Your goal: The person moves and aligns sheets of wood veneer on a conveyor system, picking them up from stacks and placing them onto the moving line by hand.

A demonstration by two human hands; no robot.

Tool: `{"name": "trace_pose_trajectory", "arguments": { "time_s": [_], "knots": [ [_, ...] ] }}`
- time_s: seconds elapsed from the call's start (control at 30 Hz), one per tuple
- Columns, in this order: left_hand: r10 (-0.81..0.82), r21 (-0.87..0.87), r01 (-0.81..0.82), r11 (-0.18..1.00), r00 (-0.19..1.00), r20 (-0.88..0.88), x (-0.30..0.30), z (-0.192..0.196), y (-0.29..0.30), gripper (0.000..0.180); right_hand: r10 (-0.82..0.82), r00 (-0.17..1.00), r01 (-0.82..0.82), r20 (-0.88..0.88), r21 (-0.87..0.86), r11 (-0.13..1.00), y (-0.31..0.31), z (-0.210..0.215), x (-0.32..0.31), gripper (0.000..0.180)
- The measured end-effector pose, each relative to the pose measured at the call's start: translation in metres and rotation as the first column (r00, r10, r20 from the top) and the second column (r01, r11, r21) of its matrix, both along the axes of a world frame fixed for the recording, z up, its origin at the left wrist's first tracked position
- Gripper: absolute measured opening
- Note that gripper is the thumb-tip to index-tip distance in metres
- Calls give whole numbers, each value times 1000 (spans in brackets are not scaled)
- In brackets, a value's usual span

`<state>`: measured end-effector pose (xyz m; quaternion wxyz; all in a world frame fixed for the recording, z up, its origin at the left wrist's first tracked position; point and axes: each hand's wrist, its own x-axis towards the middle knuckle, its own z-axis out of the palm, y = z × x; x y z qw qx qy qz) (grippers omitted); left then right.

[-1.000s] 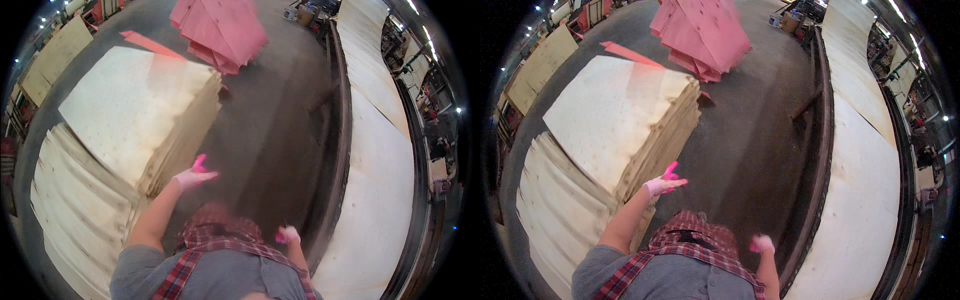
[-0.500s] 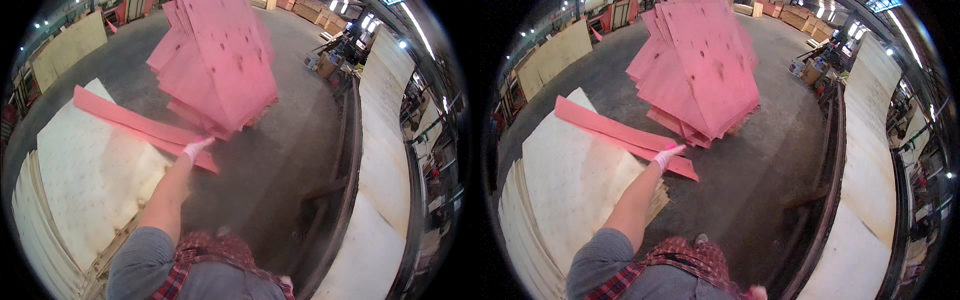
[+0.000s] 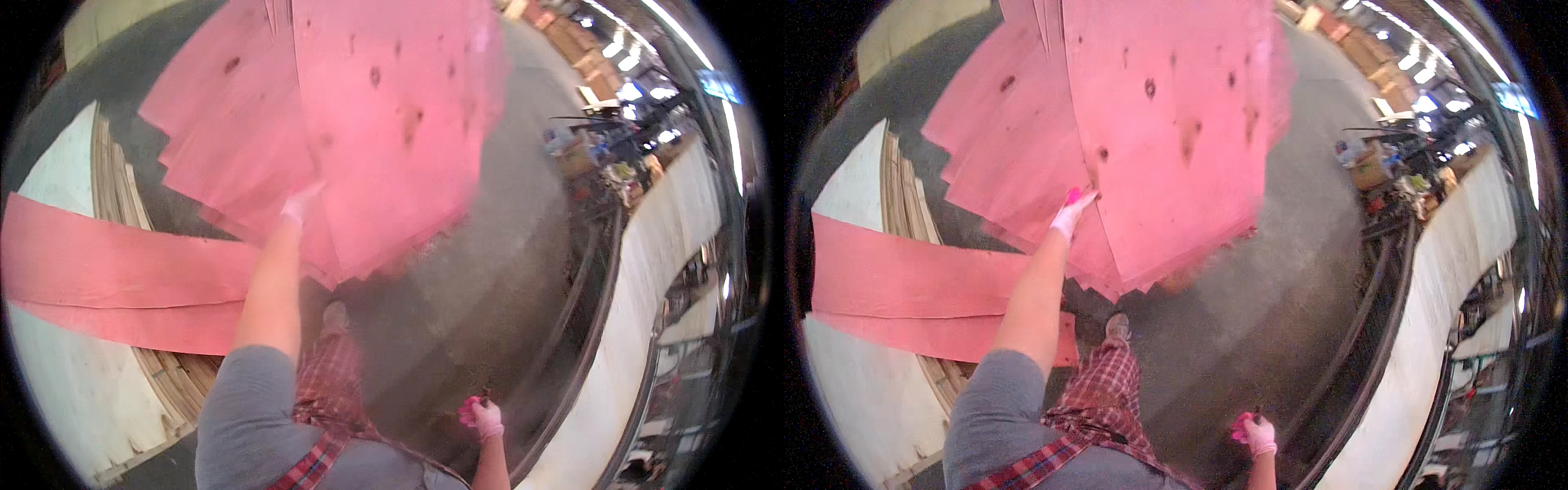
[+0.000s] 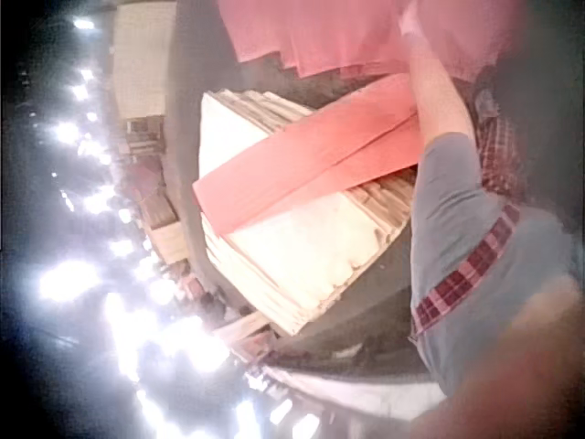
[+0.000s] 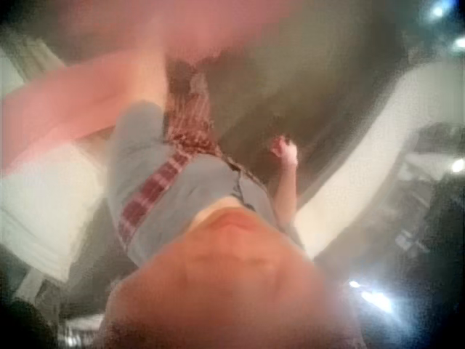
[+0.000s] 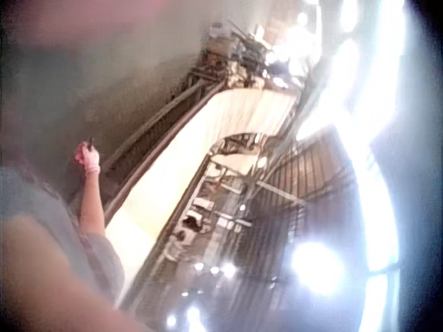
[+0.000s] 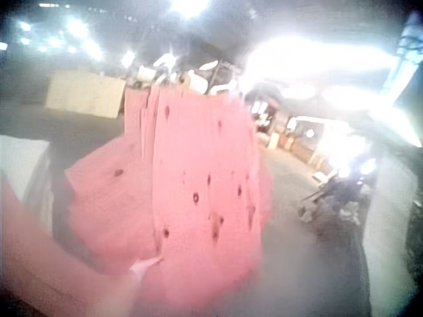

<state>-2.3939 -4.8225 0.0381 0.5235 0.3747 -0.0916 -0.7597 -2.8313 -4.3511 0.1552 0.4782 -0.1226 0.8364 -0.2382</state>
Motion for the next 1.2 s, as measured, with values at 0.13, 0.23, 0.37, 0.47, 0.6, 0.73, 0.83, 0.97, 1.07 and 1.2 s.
{"name": "trace_pose_trajectory", "arguments": {
  "time_s": [0.13, 0.23, 0.37, 0.47, 0.6, 0.73, 0.83, 0.97, 1.07, 1.2],
  "knots": [
    [383, 98, -396, 913, 748, -542, -33, -57, -107, 70, 116, 989, -142, 93, 347, 927, -74, -18, -27, 21],
    [488, 207, -617, 759, 329, -808, -38, -86, -150, 66, 166, 967, -239, 192, 466, 852, -135, -6, -17, 18],
    [509, 377, -599, 706, 59, -859, -33, -124, -181, 62, 261, 943, -330, 209, 469, 819, -237, 15, -22, 21],
    [719, 667, -347, 659, 31, -694, -48, -153, -158, 62, 332, 915, -403, 228, 508, 761, -253, -19, -79, 22],
    [570, 534, -266, 803, 603, -558, -55, -137, -145, 59, 481, 843, -537, 241, 438, 722, -391, -13, -83, 22],
    [282, 244, -219, 945, 921, -268, -60, -128, -154, 57, 577, 810, -580, 100, 275, 767, -493, 20, -83, 22],
    [259, -15, -259, 966, 962, 92, -46, -123, -173, 56, 638, 752, -658, 166, 122, 743, -565, 20, -91, 22],
    [425, 150, -399, 905, 867, -260, -48, -64, -183, 49, 722, 647, -719, 246, -119, 685, -657, -3, -122, 22],
    [336, -104, -346, 933, 724, 602, -128, 36, -154, 46, 759, 596, -712, 262, -264, 650, -726, -20, -130, 25],
    [16, -39, 75, 996, 279, 960, -252, 181, -132, 43, 773, 537, -646, 337, -425, 634, -809, -8, -115, 27]
  ]
}}
